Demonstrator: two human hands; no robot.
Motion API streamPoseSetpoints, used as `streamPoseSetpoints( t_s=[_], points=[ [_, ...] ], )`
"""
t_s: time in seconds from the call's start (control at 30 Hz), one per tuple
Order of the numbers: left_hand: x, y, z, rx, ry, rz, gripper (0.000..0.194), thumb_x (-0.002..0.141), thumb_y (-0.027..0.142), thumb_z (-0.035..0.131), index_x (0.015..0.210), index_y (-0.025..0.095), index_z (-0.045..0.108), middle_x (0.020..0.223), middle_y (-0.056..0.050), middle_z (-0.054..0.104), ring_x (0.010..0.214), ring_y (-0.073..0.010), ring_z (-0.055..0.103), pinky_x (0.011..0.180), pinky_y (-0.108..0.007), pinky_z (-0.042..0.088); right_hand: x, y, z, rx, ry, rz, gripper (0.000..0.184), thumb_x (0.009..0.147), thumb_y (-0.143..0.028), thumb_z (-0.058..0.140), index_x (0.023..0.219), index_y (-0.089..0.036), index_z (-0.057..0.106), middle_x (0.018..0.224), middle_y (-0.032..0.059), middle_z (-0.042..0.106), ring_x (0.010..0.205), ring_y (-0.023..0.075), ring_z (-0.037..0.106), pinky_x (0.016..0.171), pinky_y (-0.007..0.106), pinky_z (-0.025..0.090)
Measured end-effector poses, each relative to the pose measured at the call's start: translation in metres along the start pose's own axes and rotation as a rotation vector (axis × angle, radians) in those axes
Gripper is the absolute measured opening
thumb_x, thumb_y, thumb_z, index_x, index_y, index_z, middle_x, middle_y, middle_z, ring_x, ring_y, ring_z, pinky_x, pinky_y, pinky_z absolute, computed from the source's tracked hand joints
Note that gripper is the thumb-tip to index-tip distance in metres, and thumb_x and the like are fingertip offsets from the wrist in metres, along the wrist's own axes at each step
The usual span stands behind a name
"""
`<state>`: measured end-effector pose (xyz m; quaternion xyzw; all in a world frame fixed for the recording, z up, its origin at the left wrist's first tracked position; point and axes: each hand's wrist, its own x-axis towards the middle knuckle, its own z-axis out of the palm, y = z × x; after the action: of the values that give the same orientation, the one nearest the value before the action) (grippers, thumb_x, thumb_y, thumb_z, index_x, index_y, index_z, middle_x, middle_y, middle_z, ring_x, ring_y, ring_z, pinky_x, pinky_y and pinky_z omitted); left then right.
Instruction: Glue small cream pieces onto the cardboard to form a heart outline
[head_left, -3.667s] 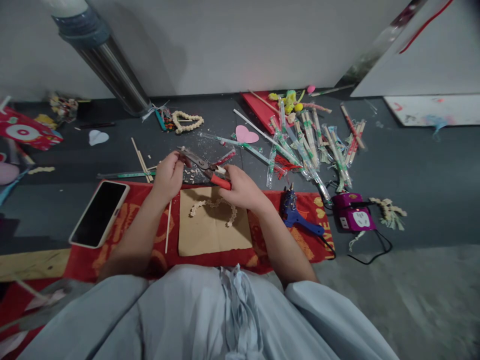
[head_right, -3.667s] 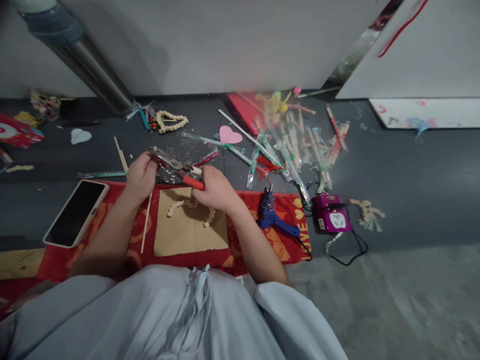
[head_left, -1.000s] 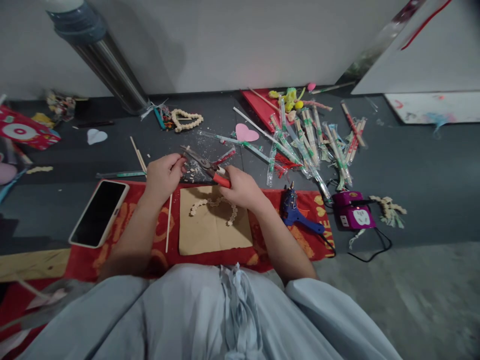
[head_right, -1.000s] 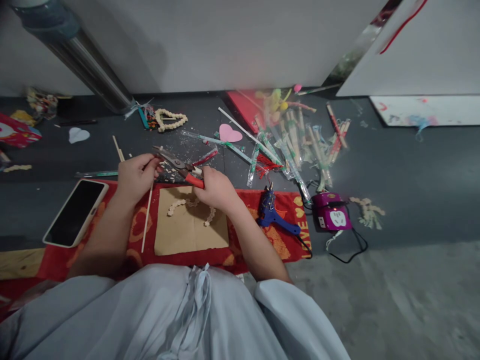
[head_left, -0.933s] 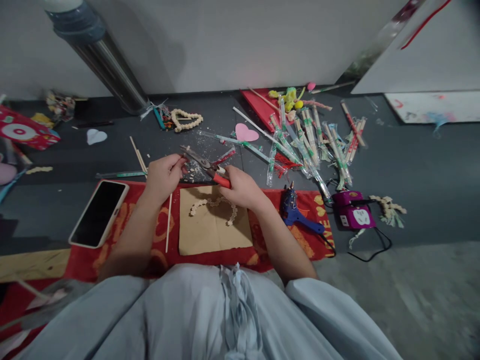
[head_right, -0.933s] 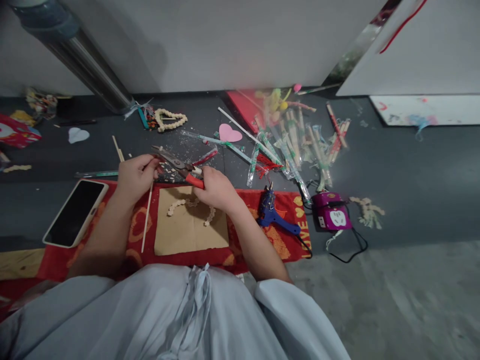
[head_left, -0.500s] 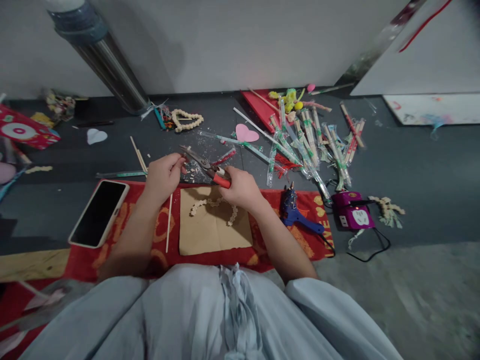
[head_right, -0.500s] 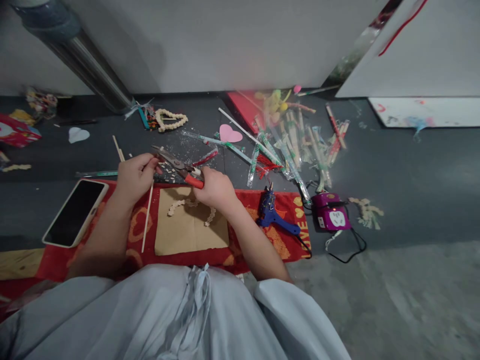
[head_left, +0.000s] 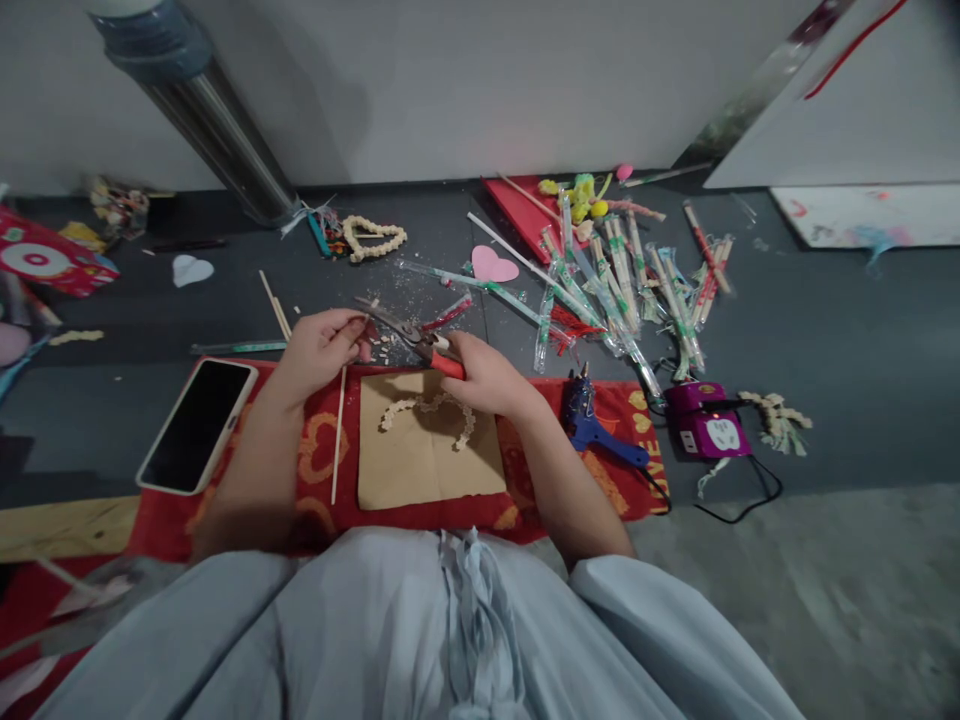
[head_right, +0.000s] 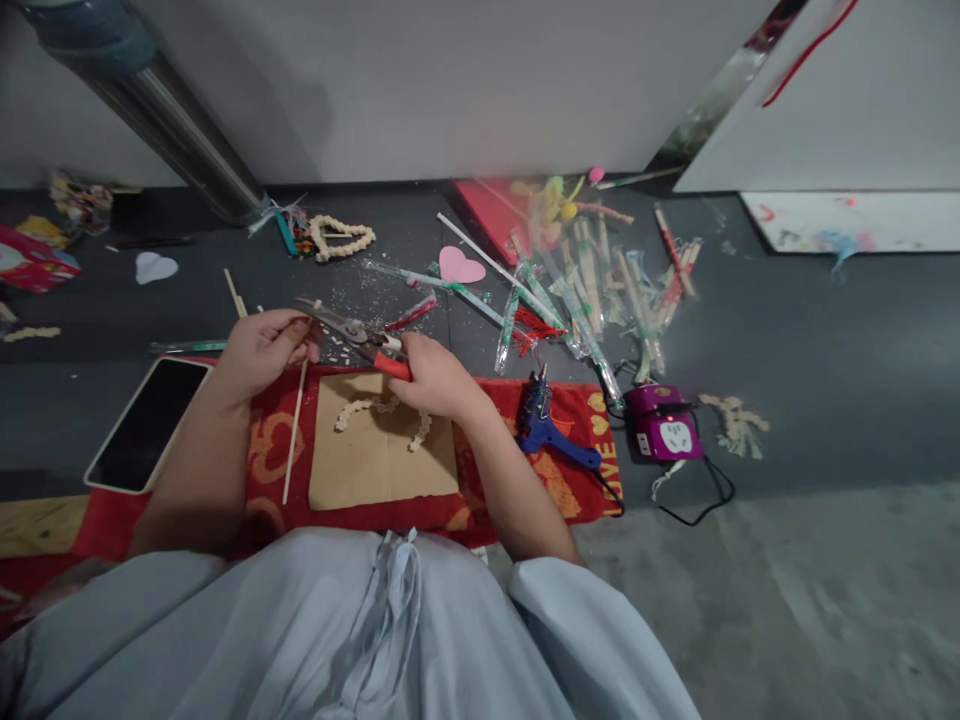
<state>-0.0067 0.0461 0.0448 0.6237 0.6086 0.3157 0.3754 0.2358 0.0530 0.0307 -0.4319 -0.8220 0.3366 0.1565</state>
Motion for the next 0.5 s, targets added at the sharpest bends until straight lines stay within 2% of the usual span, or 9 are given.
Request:
streamPoseSetpoints(
  t_s=[0.1, 0.3, 0.5],
  points=[
    [-0.001, 0.002, -0.001, -0.033, -0.031, -0.021, 0.039, 0.086, 0.056, 0.047, 0.084, 0.02, 0.062, 0.055, -0.002, 0.057, 0.04, -0.0085, 0.033, 0.043, -0.026, 0.028, 0.001, 0.0, 0.001, 0.017, 0.008, -0.015, 0.031, 0.07, -0.031, 0.045, 0.098, -0.018, 0.05, 0.099, 0.0122, 0.063, 0.087, 0.026, 0.056, 0.079, 0.039, 0.045],
    [0.0, 0.001, -0.001, -0.053, -0.008, -0.025, 0.039, 0.086, 0.058, 0.05, 0.081, 0.021, 0.061, 0.055, -0.002, 0.056, 0.042, -0.0097, 0.037, 0.044, -0.026, 0.028, 0.001, -0.01, 0.002, -0.05, 0.004, 0.092, 0.023, 0.07, -0.029, 0.045, 0.091, -0.02, 0.05, 0.09, 0.0103, 0.065, 0.078, 0.0251, 0.057, 0.069, 0.035, 0.041],
    [0.001, 0.001, 0.001, -0.097, -0.013, -0.022, 0.036, 0.084, 0.055, 0.052, 0.077, 0.02, 0.057, 0.055, -0.001, 0.054, 0.041, -0.0082, 0.034, 0.043, -0.025, 0.024, -0.001, -0.016, 0.003, -0.131, 0.012, 0.144, 0.019, 0.073, -0.028, 0.046, 0.09, -0.02, 0.05, 0.089, 0.0099, 0.067, 0.075, 0.0243, 0.058, 0.065, 0.032, 0.037]
  ],
)
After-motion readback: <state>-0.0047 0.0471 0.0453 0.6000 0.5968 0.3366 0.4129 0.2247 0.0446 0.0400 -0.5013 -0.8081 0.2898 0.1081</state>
